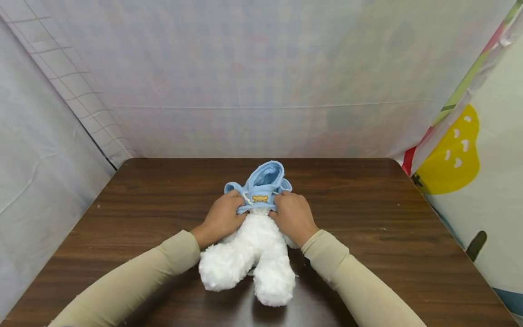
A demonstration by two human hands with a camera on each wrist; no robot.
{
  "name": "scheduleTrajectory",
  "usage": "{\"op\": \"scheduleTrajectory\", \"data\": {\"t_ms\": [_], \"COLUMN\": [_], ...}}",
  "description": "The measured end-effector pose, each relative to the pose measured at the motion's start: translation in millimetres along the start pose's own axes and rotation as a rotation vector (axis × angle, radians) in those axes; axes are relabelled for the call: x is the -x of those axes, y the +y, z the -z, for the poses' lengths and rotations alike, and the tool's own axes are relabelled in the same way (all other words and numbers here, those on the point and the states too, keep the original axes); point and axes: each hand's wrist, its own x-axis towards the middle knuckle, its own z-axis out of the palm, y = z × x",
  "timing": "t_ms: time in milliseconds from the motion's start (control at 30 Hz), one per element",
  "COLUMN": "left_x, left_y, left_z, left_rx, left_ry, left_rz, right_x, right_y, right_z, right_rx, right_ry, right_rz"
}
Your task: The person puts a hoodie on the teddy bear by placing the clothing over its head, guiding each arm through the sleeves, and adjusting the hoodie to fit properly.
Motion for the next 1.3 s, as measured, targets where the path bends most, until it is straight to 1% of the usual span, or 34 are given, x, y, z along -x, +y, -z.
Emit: {"op": "scheduleTrajectory", "data": {"t_ms": [100, 200, 267, 367, 433, 500, 567, 633, 700, 767, 833, 933, 1000, 1067, 1167, 1233, 1300], "left_x": [0.4, 1.2, 2.7, 5.3, 6.6, 7.1, 7.0, 6.8, 6.6, 6.7, 6.6, 6.2, 6.5, 7.2, 10.7, 13.3, 16.1], "left_y": [0.6, 0.1, -0.2, -1.4, -2.6, -4.1, -5.4, -6.4, -7.2, -8.4, -9.7, -12.3, -13.6, -14.3, -11.2, -7.5, -3.0], "left_z": [1.3, 3.2, 5.1, 7.3, 8.0, 8.4, 9.2, 10.8, 12.8, 15.4, 18.8, 24.0, 26.3, 26.1, 24.2, 21.1, 19.8], "left_rx": [-0.023, -0.01, 0.025, 0.089, 0.116, 0.164, 0.21, 0.253, 0.271, 0.271, 0.28, 0.305, 0.318, 0.315, 0.276, 0.212, 0.128], "left_ry": [-0.022, -0.051, -0.079, -0.121, -0.146, -0.171, -0.213, -0.271, -0.333, -0.386, -0.426, -0.472, -0.492, -0.497, -0.493, -0.467, -0.442], "left_rz": [0.017, 0.045, 0.076, 0.118, 0.135, 0.143, 0.157, 0.174, 0.19, 0.18, 0.161, 0.121, 0.108, 0.091, 0.095, 0.056, 0.02], "right_x": [1.1, 1.1, 0.6, 0.5, 1.0, 1.8, 2.7, 3.2, 3.2, 3.2, 3.8, 5.7, 7.4, 9.2, 12.8, 14.9, 16.6], "right_y": [0.3, 4.1, 8.1, 14.0, 17.6, 20.7, 24.2, 28.0, 31.4, 34.7, 37.8, 41.0, 41.4, 40.1, 37.4, 35.5, 32.8], "right_z": [0.1, -1.3, -2.2, -2.5, -2.6, -2.5, -2.7, -2.5, 0.2, 5.3, 12.9, 24.0, 27.5, 27.4, 22.5, 20.1, 19.1], "right_rx": [-0.012, -0.069, -0.114, -0.197, -0.238, -0.28, -0.313, -0.338, -0.364, -0.377, -0.394, -0.415, -0.417, -0.412, -0.372, -0.341, -0.285], "right_ry": [-0.005, -0.035, -0.063, -0.105, -0.136, -0.167, -0.2, -0.236, -0.286, -0.35, -0.429, -0.543, -0.582, -0.576, -0.517, -0.466, -0.393], "right_rz": [-0.032, -0.076, -0.105, -0.128, -0.132, -0.137, -0.137, -0.133, -0.115, -0.082, -0.052, -0.016, -0.003, 0.016, 0.036, 0.063, 0.109]}}
